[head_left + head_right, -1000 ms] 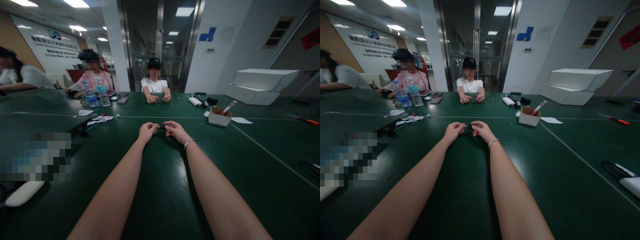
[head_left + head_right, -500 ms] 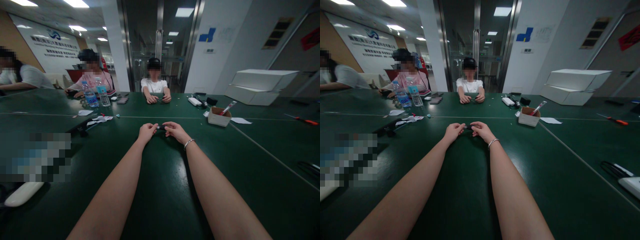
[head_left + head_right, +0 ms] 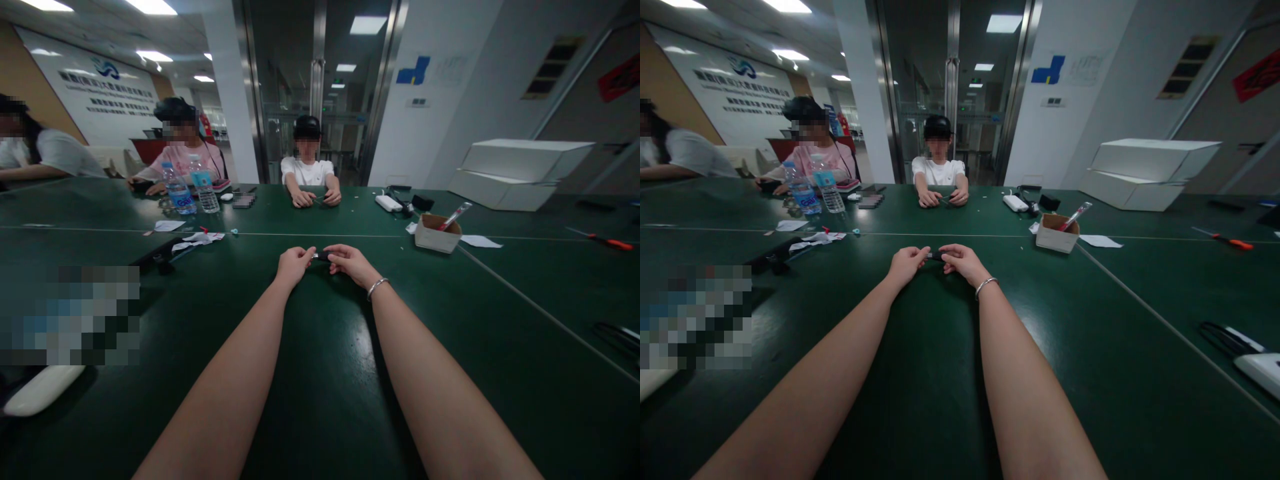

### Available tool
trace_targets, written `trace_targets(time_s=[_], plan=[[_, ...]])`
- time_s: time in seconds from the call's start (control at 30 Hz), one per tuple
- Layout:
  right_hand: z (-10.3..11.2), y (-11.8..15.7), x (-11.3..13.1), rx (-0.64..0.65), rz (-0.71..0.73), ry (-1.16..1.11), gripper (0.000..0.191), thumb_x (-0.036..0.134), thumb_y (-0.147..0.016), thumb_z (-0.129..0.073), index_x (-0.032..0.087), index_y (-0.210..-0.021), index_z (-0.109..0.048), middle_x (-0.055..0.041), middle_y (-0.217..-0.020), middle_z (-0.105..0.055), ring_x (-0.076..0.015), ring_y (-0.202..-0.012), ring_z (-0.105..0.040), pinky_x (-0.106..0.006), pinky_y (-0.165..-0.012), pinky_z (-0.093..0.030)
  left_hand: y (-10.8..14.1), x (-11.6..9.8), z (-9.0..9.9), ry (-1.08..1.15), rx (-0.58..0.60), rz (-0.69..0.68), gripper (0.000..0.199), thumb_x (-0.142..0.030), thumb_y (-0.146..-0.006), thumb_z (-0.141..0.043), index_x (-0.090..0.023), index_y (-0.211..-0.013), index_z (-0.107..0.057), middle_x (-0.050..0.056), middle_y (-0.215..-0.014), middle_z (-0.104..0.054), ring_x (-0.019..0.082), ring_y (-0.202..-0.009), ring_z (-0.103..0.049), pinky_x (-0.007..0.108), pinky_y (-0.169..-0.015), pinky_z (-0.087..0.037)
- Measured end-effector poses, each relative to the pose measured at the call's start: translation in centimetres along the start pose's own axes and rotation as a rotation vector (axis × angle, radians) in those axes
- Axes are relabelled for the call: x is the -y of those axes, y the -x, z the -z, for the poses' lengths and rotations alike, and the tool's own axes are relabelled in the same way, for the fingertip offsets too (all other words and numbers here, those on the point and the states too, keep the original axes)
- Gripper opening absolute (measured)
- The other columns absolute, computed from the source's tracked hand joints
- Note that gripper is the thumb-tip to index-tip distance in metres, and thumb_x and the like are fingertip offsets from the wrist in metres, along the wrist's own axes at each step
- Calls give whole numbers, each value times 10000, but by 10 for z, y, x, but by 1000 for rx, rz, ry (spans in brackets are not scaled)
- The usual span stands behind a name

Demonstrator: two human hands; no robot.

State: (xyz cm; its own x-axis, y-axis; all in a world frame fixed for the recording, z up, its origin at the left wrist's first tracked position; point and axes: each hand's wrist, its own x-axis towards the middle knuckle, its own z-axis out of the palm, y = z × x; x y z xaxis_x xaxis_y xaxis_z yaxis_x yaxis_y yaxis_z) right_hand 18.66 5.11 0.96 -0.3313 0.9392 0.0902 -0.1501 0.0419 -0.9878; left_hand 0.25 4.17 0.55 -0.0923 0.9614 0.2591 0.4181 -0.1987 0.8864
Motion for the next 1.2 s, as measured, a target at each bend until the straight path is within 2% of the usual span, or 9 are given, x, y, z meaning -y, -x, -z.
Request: trace_targets(time_s=[0.17, 0.43, 0.57, 0.67, 0.8, 0.87, 0.93, 1.07, 1.2], plan=[[-1, 1, 2, -17, -6, -15, 202, 81, -773, -684, 148, -962, -667, 3, -694, -683, -64, -483, -597, -180, -497, -551, 1, 2, -1, 1, 15, -15, 393, -519, -814, -575, -187, -611, -624, 17, -556, -604, 136, -506, -501, 268, -527, -343], [-2, 1, 1, -78, -20, -17, 126, 114, -802, -678, 135, -927, -670, -30, -716, -707, -66, -468, -593, -174, -474, -548, -4, 12, -8, 178, 39, -26, 320, -486, -778, -622, -172, -716, -634, 13, -611, -616, 126, -542, -534, 258, -560, -400], [-3, 1, 2, -84, -39, -28, 86, 142, -835, -667, 125, -919, -657, -47, -681, -710, -66, -466, -593, -163, -480, -544, -4, 10, -6, 266, 61, -120, 208, -335, -713, -711, -167, -818, -647, 36, -787, -664, 141, -704, -604, 272, -682, -470], [-3, 1, 3, -88, -49, -20, 82, 135, -846, -656, 120, -926, -656, -50, -667, -707, -69, -464, -595, -161, -478, -541, -2, 5, -6, 324, 79, -122, 269, -267, -678, -749, -169, -900, -634, 59, -936, -672, 153, -798, -633, 295, -759, -491], [-3, 1, 3, -67, -37, 0, 97, 131, -834, -669, 128, -930, -666, -37, -683, -710, -64, -460, -592, -158, -473, -539, -2, 4, -9, 334, 106, 3, 237, -371, -807, -633, -162, -913, -597, 43, -771, -642, 139, -632, -604, 272, -604, -465], [-3, 1, 3, -44, -30, 5, 91, 130, -838, -661, 127, -929, -669, -38, -693, -713, -60, -460, -591, -155, -477, -538, -3, 6, -11, 291, 99, -40, 199, -348, -804, -633, -169, -880, -590, 15, -716, -610, 123, -604, -576, 250, -584, -445], [-3, 1, 2, -39, -27, 2, 86, 122, -848, -644, 125, -930, -669, -41, -694, -714, -60, -461, -590, -156, -483, -539, -3, 9, -11, 283, 84, -75, 203, -324, -777, -662, -179, -896, -587, 7, -749, -612, 114, -628, -578, 237, -595, -444], [-3, 0, 1, -54, -24, -11, 94, 107, -848, -635, 126, -935, -666, -42, -709, -717, -63, -473, -595, -161, -489, -544, -4, 9, -11, 277, 78, 5, 206, -370, -831, -592, -183, -917, -595, 0, -698, -597, 110, -577, -548, 228, -549, -415], [-3, 0, 2, -54, -43, -3, 107, 93, -870, -598, 117, -955, -658, -47, -699, -716, -62, -470, -595, -157, -483, -542, -2, 7, -11, 247, 71, -19, 155, -300, -826, -589, -187, -926, -620, -2, -715, -601, 105, -599, -541, 213, -552, -403]])
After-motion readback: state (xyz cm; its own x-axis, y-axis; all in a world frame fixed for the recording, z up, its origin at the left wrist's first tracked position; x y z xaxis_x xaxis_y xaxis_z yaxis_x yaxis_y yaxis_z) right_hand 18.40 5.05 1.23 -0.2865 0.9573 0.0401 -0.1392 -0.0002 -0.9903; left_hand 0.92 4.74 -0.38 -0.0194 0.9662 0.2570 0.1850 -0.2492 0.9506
